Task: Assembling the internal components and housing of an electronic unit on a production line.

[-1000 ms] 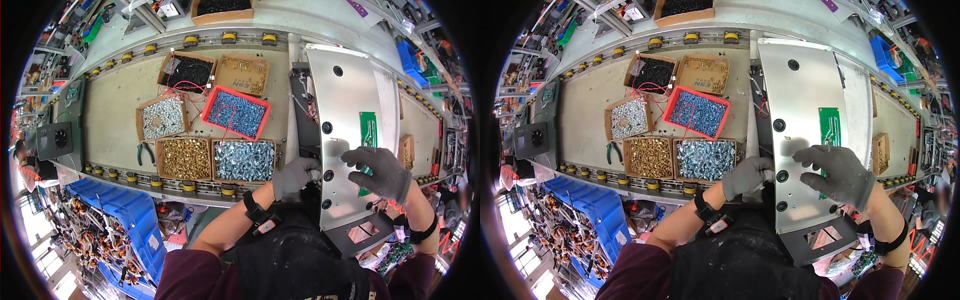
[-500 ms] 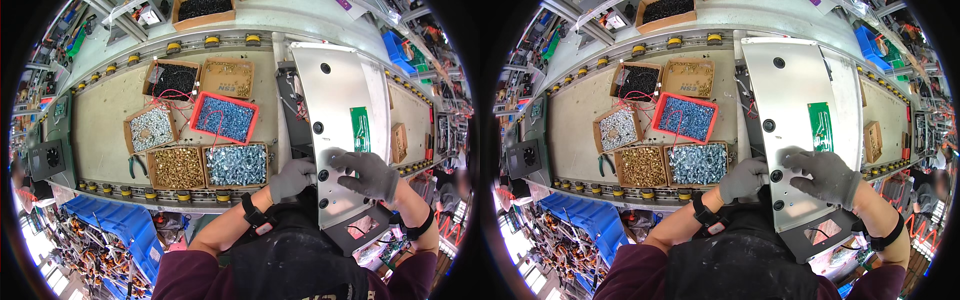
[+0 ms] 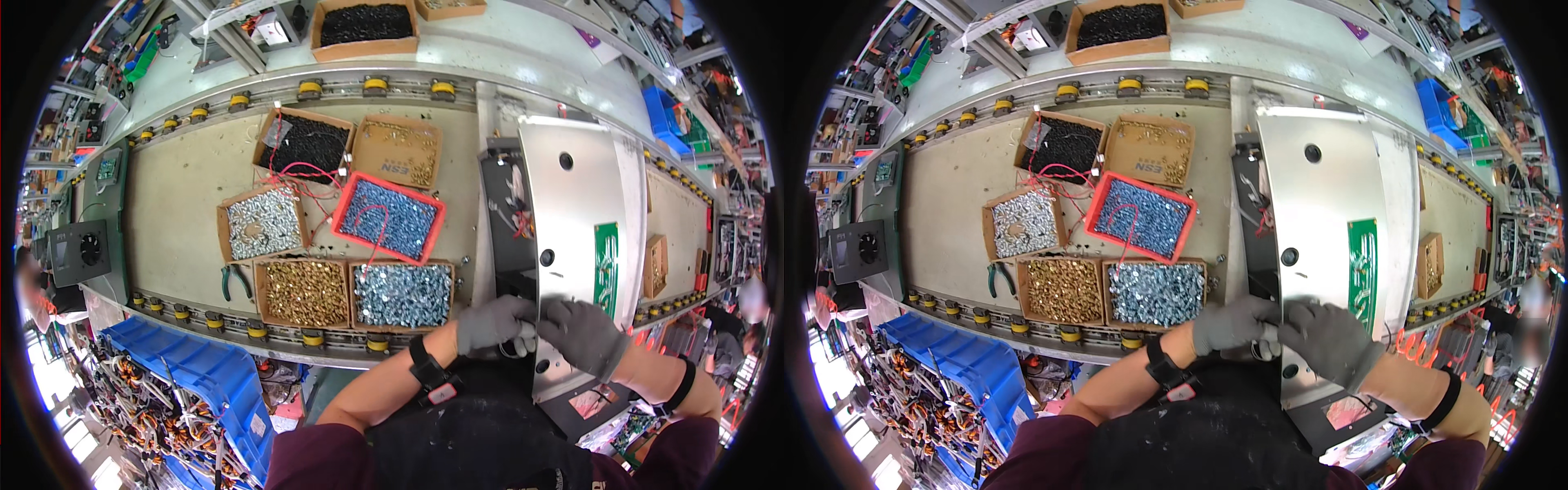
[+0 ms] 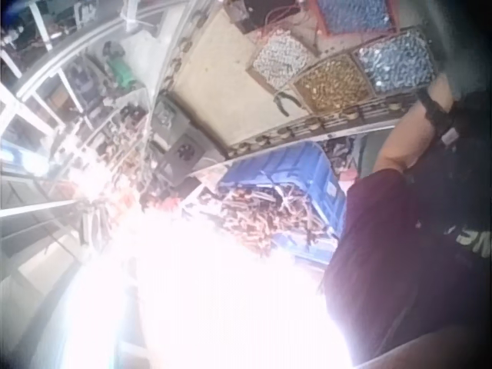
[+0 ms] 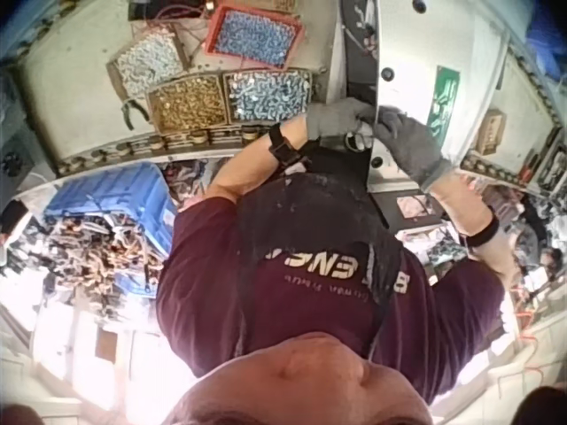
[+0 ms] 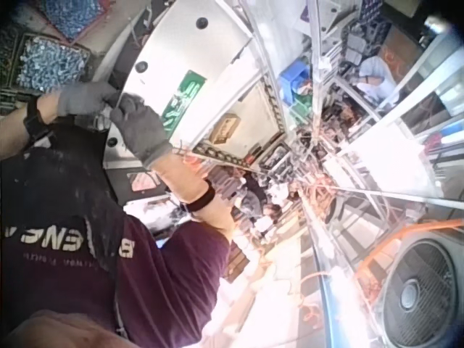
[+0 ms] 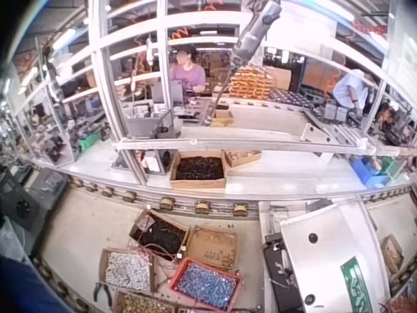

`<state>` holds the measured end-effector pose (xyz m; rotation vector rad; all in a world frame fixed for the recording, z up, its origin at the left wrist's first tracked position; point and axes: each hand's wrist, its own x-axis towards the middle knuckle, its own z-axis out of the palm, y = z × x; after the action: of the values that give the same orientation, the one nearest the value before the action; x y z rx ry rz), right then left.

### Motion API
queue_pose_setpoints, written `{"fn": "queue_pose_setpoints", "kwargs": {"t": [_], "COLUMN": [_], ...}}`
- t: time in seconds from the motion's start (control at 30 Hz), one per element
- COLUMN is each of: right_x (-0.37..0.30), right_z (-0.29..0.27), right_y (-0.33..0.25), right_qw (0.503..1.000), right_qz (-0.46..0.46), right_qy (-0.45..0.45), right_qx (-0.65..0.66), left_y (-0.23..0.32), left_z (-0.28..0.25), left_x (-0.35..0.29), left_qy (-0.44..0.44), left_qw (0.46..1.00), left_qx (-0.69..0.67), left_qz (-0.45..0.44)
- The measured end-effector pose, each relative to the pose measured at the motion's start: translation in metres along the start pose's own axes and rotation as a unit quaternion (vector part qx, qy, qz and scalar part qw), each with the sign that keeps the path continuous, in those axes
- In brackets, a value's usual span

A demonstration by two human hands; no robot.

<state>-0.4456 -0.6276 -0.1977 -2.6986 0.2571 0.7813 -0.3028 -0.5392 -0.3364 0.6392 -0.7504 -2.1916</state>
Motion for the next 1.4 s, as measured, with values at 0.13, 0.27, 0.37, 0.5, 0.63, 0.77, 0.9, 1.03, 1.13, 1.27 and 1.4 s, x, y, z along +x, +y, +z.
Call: {"fn": "queue_pose_setpoints", "kwargs": {"t": [0.13,0.27,0.37,0.5,0.63,0.77,0.9,1.03,1.13,1.27,1.4], "right_x": [-0.004,-0.029,-0.018,0.014,0.013,0.011,0.002,0.0,0.015,0.034,0.05], "right_z": [-0.026,-0.048,-0.039,-0.023,-0.022,-0.028,-0.033,-0.05,-0.05,-0.043,-0.041], "right_y": [0.021,0.067,0.093,0.099,0.105,0.11,0.117,0.124,0.125,0.127,0.126], "right_qw": [0.981,0.818,0.7,0.838,0.809,0.806,0.723,0.758,0.797,0.85,0.872], "right_qz": [-0.069,0.146,0.307,0.305,0.295,0.287,0.316,0.281,0.234,0.2,0.173], "right_qy": [0.032,0.365,0.482,0.358,0.367,0.358,0.368,0.376,0.353,0.34,0.393], "right_qx": [0.179,0.42,0.429,0.275,0.351,0.373,0.491,0.453,0.431,0.348,0.234], "left_y": [0.055,0.076,0.137,0.202,0.24,0.229,0.228,0.217,0.16,0.138,0.13], "left_z": [-0.015,-0.107,-0.15,-0.189,-0.2,-0.21,-0.199,-0.176,-0.175,-0.184,-0.179], "left_x": [-0.024,-0.037,0.007,0.109,0.215,0.259,0.226,0.155,0.121,0.113,0.127], "left_qy": [0.02,0.156,0.315,0.295,0.189,0.145,0.093,0.07,0.085,-0.015,-0.015], "left_qw": [0.994,0.957,0.851,0.819,0.779,0.864,0.991,0.989,0.971,0.848,0.873], "left_qx": [0.07,0.243,0.42,0.483,0.592,0.453,0.008,-0.013,0.135,0.501,0.404], "left_qz": [-0.085,-0.014,-0.007,0.096,-0.082,-0.166,0.092,0.132,0.175,0.171,0.273]}}
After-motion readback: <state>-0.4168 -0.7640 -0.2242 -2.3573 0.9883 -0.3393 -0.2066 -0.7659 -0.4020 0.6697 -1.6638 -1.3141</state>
